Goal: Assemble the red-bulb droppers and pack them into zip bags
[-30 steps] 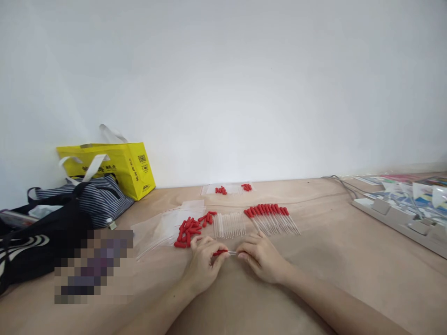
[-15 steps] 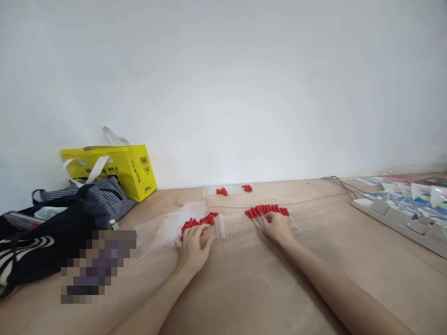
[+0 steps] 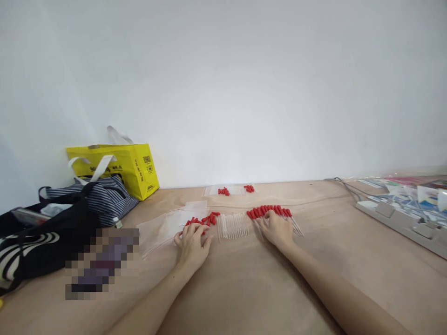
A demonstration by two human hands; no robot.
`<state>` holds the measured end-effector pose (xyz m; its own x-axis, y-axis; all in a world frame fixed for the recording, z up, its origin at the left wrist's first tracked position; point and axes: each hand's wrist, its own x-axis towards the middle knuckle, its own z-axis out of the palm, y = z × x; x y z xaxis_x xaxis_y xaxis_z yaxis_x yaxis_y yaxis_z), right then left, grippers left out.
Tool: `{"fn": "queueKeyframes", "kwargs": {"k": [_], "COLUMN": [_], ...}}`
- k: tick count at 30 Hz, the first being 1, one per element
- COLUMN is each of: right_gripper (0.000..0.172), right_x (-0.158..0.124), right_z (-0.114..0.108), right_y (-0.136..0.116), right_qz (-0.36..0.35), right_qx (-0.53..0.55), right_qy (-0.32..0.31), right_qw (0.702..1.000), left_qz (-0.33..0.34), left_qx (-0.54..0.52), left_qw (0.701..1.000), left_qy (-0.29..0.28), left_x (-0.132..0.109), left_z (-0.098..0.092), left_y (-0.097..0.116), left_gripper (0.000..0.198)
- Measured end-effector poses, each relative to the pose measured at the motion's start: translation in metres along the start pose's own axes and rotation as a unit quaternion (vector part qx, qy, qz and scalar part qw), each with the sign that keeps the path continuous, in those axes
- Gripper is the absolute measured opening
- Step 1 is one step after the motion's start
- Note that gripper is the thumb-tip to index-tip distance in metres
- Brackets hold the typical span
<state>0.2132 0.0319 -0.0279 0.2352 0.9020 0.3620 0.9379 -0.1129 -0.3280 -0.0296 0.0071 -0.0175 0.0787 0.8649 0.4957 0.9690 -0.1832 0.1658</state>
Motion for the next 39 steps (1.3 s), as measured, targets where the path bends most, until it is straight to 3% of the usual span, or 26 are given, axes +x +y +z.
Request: {"fn": "queueKeyframes", "kwargs": {"k": [5, 9, 12, 18, 22, 24, 28, 31, 35, 37, 39], "right_gripper": [0.029, 0.028, 0.024, 0.019, 0.017, 0.017, 0.025, 0.024, 0.020, 0.018, 0.017], "right_x": [0.000, 0.010, 0.019, 0.026, 0.025, 0.024, 0.019, 0.005, -0.025, -0.039, -0.048], "right_z": [0.001, 0.006, 0.009, 0.012, 0.012, 0.010, 0.001, -0.006, -0.008, -0.009, -0.011], "right_y": [-0.020, -0.042, -0.052, -0.055, -0.056, -0.056, -0.045, -0.026, 0.002, 0.010, 0.011], "right_qz": [-0.085, -0.041, -0.024, -0.006, -0.005, -0.009, -0.038, -0.098, -0.240, -0.290, -0.327], "right_qx": [-0.008, -0.049, -0.055, -0.051, -0.045, -0.040, -0.022, 0.018, 0.125, 0.146, 0.154], "right_qy": [-0.025, -0.077, -0.096, -0.121, -0.121, -0.113, -0.091, -0.068, 0.008, 0.015, -0.001], "right_qw": [0.996, 0.995, 0.994, 0.991, 0.992, 0.993, 0.995, 0.993, 0.963, 0.946, 0.933], "left_qz": [0.052, 0.112, 0.158, 0.195, 0.194, 0.188, 0.165, 0.146, 0.150, 0.144, 0.146], "left_qx": [0.011, 0.001, -0.007, -0.013, -0.037, -0.058, -0.122, -0.174, -0.254, -0.280, -0.258], "left_qw": [0.998, 0.990, 0.977, 0.962, 0.966, 0.970, 0.976, 0.973, 0.952, 0.941, 0.947], "left_qy": [-0.030, -0.087, -0.140, -0.191, -0.168, -0.142, -0.071, -0.047, -0.085, -0.126, -0.126], "left_x": [0.036, 0.080, 0.100, 0.109, 0.110, 0.109, 0.091, 0.056, -0.002, -0.023, -0.034], "left_z": [0.001, 0.013, 0.024, 0.040, 0.042, 0.038, 0.022, 0.009, -0.003, -0.007, -0.009], "left_y": [-0.001, -0.003, -0.004, -0.004, -0.002, -0.001, 0.006, 0.013, 0.020, 0.021, 0.021], "left_gripper": [0.020, 0.024, 0.023, 0.016, 0.015, 0.025, 0.029, 0.023, 0.010, 0.010, 0.010]}}
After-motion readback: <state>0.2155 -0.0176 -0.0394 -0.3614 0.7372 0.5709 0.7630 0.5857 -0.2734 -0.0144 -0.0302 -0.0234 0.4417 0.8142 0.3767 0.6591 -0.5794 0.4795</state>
